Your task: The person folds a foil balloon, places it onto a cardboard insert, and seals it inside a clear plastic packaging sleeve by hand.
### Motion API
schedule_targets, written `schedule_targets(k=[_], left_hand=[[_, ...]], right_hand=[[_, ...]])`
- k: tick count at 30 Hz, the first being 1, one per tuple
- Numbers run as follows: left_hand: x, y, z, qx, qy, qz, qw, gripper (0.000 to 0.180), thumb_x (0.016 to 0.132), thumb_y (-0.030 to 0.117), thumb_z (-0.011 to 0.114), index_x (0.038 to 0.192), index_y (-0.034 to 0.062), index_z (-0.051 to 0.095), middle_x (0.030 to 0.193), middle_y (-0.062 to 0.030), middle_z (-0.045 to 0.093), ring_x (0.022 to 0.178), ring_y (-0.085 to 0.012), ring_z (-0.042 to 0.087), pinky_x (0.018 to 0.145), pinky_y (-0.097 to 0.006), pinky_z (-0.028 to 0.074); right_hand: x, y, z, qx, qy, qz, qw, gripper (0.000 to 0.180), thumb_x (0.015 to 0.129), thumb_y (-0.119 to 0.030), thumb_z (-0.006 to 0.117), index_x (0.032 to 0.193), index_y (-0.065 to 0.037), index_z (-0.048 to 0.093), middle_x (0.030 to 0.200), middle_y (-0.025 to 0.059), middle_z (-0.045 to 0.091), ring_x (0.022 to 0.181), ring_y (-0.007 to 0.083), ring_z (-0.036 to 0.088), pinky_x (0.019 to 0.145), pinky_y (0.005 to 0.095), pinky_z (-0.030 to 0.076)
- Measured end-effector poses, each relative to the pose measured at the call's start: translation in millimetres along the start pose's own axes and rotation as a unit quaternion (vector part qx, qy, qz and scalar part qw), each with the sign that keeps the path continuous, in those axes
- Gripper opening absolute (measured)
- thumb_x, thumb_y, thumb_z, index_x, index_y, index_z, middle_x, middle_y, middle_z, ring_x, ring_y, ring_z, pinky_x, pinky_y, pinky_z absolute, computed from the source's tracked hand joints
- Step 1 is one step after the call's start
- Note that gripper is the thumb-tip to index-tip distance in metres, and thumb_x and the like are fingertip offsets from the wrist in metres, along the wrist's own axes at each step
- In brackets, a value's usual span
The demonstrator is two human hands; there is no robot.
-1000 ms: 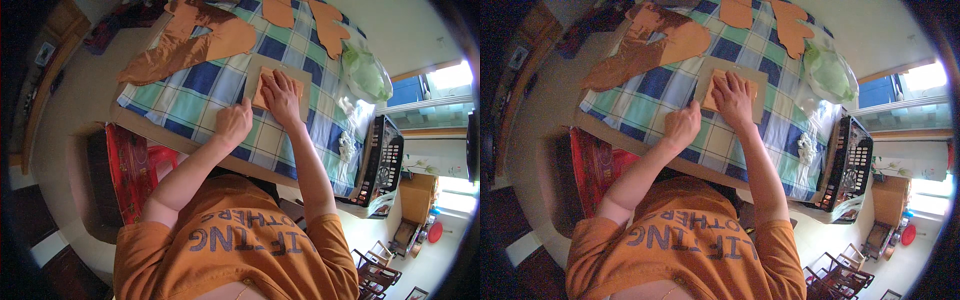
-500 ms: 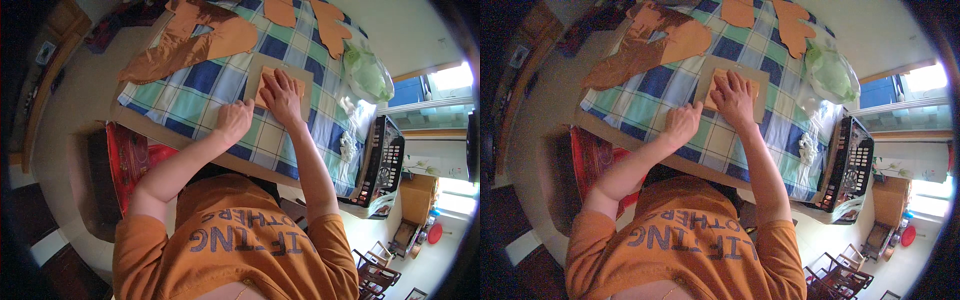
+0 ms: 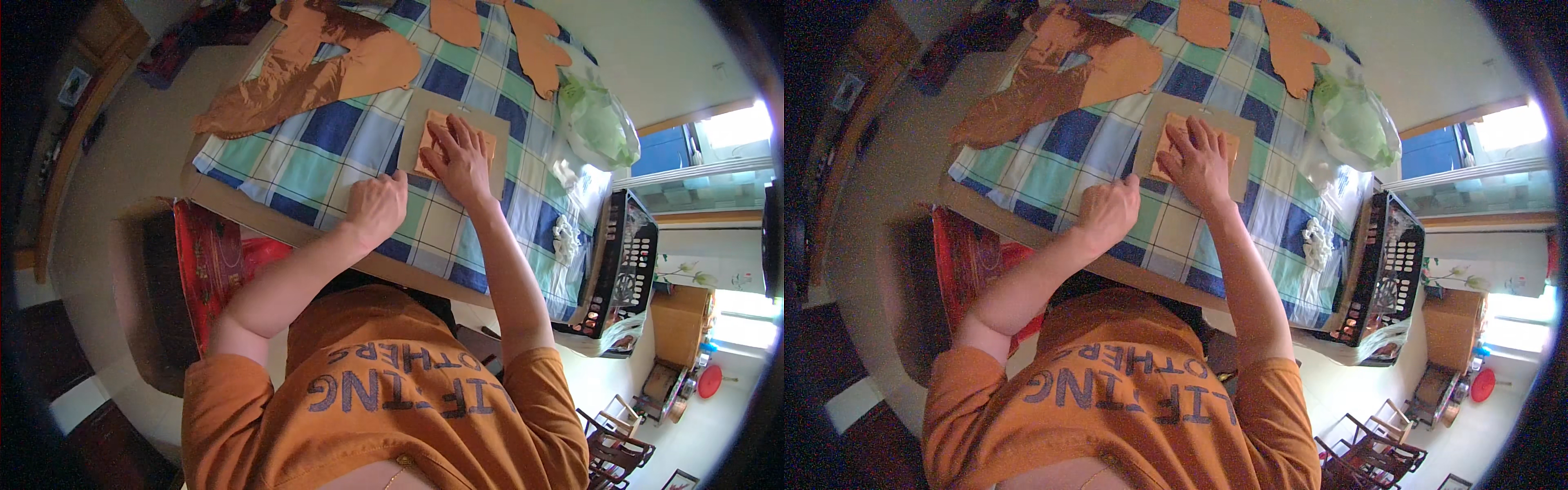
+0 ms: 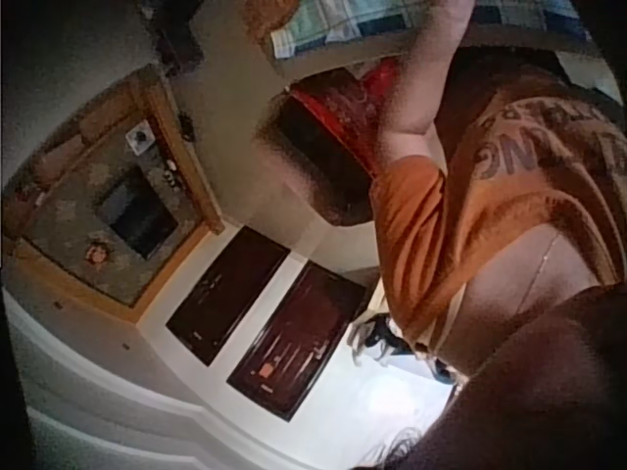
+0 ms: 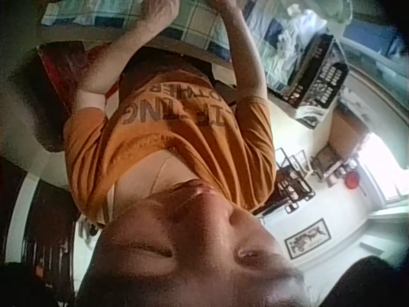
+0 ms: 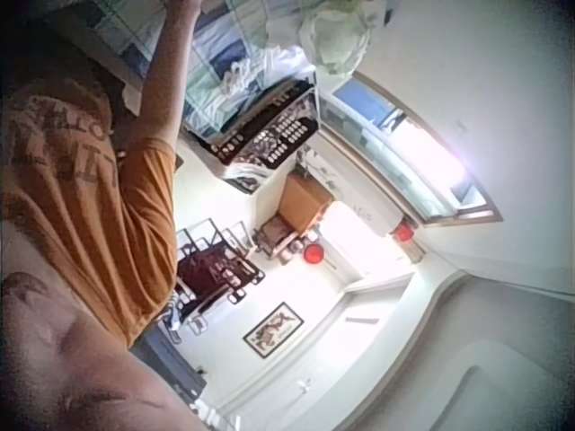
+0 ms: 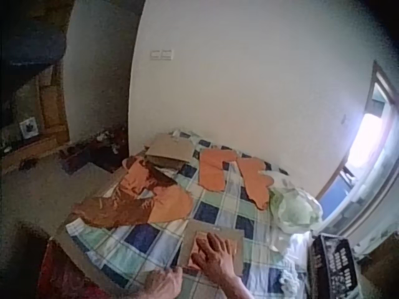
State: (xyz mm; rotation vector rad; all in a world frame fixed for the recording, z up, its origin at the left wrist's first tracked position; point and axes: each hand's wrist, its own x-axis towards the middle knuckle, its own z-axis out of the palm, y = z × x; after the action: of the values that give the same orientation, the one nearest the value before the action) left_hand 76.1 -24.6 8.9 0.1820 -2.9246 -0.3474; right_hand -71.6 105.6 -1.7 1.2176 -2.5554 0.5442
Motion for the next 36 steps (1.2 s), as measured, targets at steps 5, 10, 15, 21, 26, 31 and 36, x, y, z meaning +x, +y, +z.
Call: schedule_targets(k=[5,10,15,21,26,31,36], left_hand=[[8,2,-3,-0.008,-0.018,-0.024,1.000,0.015,0.091,0.016,0.051,0.087,0.0022,0.056,0.063,-0.0150,0.066,0.060,-0.0312,0.068,0.052,-0.042,0.054],[21,9,-9,-0.045,-0.048,-0.065,0.996,0.027,0.087,0.029,0.063,0.088,0.0032,0.055,0.065,-0.0154,0.066,0.063,-0.0329,0.068,0.055,-0.045,0.053],[5,-11,-12,-0.112,-0.044,-0.036,0.992,0.027,0.079,0.026,0.073,0.088,0.0075,0.056,0.074,-0.0106,0.067,0.070,-0.0314,0.068,0.061,-0.043,0.052],[0,-21,-21,-0.170,-0.029,0.038,0.984,0.022,0.079,0.018,0.073,0.089,0.0085,0.056,0.084,-0.0081,0.063,0.077,-0.0310,0.065,0.066,-0.043,0.052],[14,-19,-16,-0.154,-0.002,0.083,0.985,0.020,0.081,0.017,0.071,0.091,0.0090,0.056,0.088,-0.0077,0.060,0.078,-0.0316,0.065,0.068,-0.043,0.052],[30,-21,-3,-0.129,0.121,0.062,0.982,0.031,0.078,0.018,0.074,0.105,0.0100,0.060,0.104,-0.0072,0.059,0.103,-0.0281,0.059,0.081,-0.039,0.052],[32,-27,8,-0.128,0.131,0.123,0.975,0.043,0.077,0.015,0.073,0.118,0.0084,0.060,0.123,-0.0075,0.057,0.119,-0.0273,0.052,0.097,-0.042,0.044]], right_hand=[[0,-2,1,0.001,-0.004,0.005,1.000,0.051,0.086,-0.041,0.065,0.131,-0.017,0.058,0.141,0.0161,0.047,0.133,0.0336,0.041,0.111,0.0497,0.027],[-2,1,3,-0.009,0.001,0.002,1.000,0.050,0.086,-0.040,0.065,0.131,-0.018,0.058,0.141,0.0157,0.048,0.132,0.0342,0.042,0.110,0.0507,0.029],[-1,-2,1,0.014,0.010,0.001,1.000,0.049,0.085,-0.039,0.067,0.128,-0.018,0.059,0.139,0.0157,0.049,0.131,0.0342,0.043,0.109,0.0511,0.029],[-2,1,2,0.006,0.019,0.001,1.000,0.048,0.084,-0.039,0.067,0.127,-0.018,0.060,0.138,0.0156,0.050,0.130,0.0340,0.044,0.108,0.0499,0.031],[-1,1,1,0.008,0.017,0.002,1.000,0.048,0.084,-0.039,0.067,0.127,-0.018,0.060,0.138,0.0155,0.050,0.129,0.0345,0.045,0.108,0.0494,0.032],[-2,2,6,0.025,0.014,0.007,1.000,0.051,0.083,-0.043,0.065,0.127,-0.019,0.060,0.139,0.0157,0.050,0.132,0.0328,0.042,0.111,0.0534,0.027],[-3,0,3,0.015,0.014,0.009,1.000,0.050,0.084,-0.042,0.065,0.128,-0.019,0.059,0.139,0.0152,0.050,0.132,0.0323,0.042,0.111,0.0535,0.027]])
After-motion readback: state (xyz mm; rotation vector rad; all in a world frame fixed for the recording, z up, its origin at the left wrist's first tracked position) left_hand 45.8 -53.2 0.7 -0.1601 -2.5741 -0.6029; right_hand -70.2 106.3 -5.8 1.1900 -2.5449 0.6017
